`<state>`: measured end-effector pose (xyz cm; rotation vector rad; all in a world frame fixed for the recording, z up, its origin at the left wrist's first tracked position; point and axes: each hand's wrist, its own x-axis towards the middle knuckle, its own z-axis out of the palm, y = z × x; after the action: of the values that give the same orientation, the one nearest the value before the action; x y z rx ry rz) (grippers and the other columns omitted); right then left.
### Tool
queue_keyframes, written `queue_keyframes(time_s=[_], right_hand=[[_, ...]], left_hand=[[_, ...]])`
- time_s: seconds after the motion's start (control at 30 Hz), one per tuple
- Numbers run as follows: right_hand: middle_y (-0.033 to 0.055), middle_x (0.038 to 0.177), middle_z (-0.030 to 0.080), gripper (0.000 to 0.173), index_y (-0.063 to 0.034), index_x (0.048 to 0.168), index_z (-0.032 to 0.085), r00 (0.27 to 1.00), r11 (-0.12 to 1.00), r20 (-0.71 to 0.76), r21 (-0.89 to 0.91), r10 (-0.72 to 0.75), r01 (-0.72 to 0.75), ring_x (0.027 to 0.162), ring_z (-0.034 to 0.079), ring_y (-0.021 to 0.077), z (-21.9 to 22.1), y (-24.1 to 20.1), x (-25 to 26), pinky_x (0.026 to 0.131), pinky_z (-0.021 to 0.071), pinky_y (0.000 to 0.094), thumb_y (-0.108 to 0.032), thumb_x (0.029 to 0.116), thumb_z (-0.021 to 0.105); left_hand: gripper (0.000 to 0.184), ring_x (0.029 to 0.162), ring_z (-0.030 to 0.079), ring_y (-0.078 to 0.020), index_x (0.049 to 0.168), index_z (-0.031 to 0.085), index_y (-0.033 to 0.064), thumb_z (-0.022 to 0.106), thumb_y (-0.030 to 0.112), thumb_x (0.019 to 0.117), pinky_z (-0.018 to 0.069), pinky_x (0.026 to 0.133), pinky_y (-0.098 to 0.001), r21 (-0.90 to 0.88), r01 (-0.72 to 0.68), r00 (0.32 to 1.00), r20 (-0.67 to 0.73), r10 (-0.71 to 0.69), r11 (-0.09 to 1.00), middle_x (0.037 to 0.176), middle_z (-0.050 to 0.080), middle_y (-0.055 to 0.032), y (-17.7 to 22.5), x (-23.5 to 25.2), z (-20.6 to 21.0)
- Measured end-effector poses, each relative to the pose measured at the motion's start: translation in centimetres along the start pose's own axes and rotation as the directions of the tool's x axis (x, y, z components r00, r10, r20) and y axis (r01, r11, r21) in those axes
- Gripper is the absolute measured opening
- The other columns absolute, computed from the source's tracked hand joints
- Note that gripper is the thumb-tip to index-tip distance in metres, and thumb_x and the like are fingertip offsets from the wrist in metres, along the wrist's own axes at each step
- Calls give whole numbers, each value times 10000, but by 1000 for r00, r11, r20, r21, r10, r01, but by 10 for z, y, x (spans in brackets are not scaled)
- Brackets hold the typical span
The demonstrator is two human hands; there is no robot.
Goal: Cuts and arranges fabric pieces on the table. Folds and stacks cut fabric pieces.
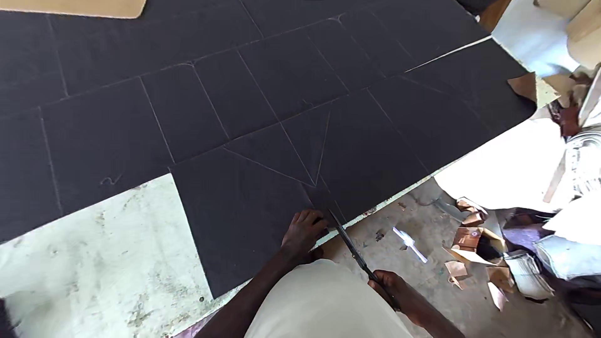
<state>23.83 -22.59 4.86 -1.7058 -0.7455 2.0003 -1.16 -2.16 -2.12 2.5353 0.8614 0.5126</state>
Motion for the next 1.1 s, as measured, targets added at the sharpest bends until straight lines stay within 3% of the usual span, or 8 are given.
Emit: queue_keyframes(time_s=[0.2,0.4,0.73,0.87,0.97,1.1], right_hand=[[-32,667,504,497,-120,982,538,999,1000,37,14,-14,13,513,504,82,6,-32,28,500,463,234,-585,904,693],[-20,609,496,489,-107,911,544,999,999,-31,44,-30,32,457,500,99,9,-25,41,454,472,255,-551,883,746],[-5,672,530,507,-100,988,551,999,999,26,21,-47,47,509,536,111,11,-62,53,507,503,260,-589,924,667],[-14,640,506,481,-109,949,537,998,998,2,34,-55,55,481,520,109,10,-62,60,486,502,266,-565,921,687],[-10,632,508,463,-100,950,538,999,999,-7,38,-31,31,469,524,115,10,-59,62,473,509,271,-534,926,698],[-5,646,518,481,-98,975,541,1000,1000,-7,25,-16,16,486,535,121,8,-60,62,484,515,279,-550,921,697]], left_hand=[[159,1170,612,-271,1095,750,180,640,173,980,509,983,-472,-29,-6,1000,-21,5,1000,1200,672,-59,-2,-1,2],[159,1162,614,-244,1086,750,193,617,205,1000,512,986,-451,-35,-4,999,-46,2,999,1187,669,-42,-2,-1,4],[160,1170,612,-220,1094,748,195,613,213,1009,522,987,-425,-80,-19,998,-53,15,997,1200,665,-30,-2,-3,1],[175,1176,603,-207,1108,746,204,599,223,1015,512,1000,-411,-92,-16,998,-58,11,996,1201,660,-19,-4,-3,2],[189,1178,601,-191,1105,743,202,579,259,1031,508,1006,-410,-133,-7,998,-56,0,991,1194,662,-10,-4,-5,2],[354,1180,603,-183,1085,756,199,499,441,1057,500,1008,-436,-183,52,996,-59,-64,982,1199,673,-2,-12,1,-11]])
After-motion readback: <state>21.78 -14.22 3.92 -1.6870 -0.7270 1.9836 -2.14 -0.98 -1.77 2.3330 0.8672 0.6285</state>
